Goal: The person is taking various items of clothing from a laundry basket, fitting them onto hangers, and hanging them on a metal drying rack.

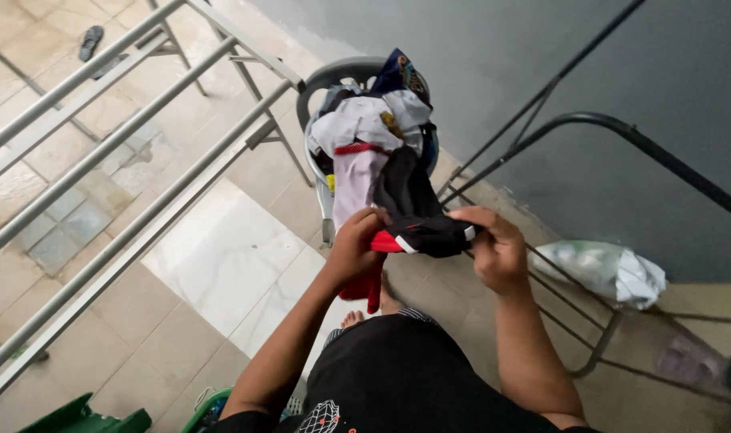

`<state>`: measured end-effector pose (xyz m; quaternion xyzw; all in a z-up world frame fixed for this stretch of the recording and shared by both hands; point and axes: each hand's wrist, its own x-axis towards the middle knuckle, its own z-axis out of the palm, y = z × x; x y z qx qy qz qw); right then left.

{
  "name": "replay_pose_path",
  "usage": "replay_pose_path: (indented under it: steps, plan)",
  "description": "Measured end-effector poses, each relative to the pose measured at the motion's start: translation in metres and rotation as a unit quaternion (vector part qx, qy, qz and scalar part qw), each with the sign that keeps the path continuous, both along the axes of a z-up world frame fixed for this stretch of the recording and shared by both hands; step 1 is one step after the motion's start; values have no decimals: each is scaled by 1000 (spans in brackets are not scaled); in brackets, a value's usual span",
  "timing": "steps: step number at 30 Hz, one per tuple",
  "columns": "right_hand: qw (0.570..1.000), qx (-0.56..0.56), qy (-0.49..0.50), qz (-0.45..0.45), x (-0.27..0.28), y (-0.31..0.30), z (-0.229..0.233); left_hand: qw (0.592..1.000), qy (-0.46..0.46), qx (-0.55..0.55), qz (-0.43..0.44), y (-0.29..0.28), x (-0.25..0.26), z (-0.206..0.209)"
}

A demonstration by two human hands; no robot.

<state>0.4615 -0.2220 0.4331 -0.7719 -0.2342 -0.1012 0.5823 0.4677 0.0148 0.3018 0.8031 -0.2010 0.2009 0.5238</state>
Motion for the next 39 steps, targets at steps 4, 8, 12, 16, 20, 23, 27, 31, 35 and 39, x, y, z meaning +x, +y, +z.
replay_pose_path:
  steps: [4,8,12,16,20,23,27,31,35,39]
  plan:
    - [989,-32,-4,-146,-39,-38,-1,986,121,1,-115,-12,-17,26]
    - [978,-37,-19,-204,-80,-64,0,973,98,194,-78,-35,-23,24]
    - [959,-9,-12,-282,-117,-99,-3,972,45,215,-86,-58,-29,30]
    - [958,23,-13,-286,-151,-141,-22,947,92,242,-188,-87,-30,11]
    - [967,73,7,-243,-180,-164,-4,857,250,115,-436,-144,-57,7]
    - [958,90,8,-273,-206,-208,-16,808,255,60,-528,-184,-81,34]
    - [935,70,15,-347,-241,-253,-22,755,271,26,-596,-220,-97,70]
    - [918,69,18,-390,-268,-291,-35,795,206,239,-518,-254,-99,70]
    - [914,70,6,-399,-285,-323,-50,816,190,394,-378,-276,-95,65]
    - [913,68,63,-398,-303,-348,-47,885,196,272,-323,-299,-87,-1]
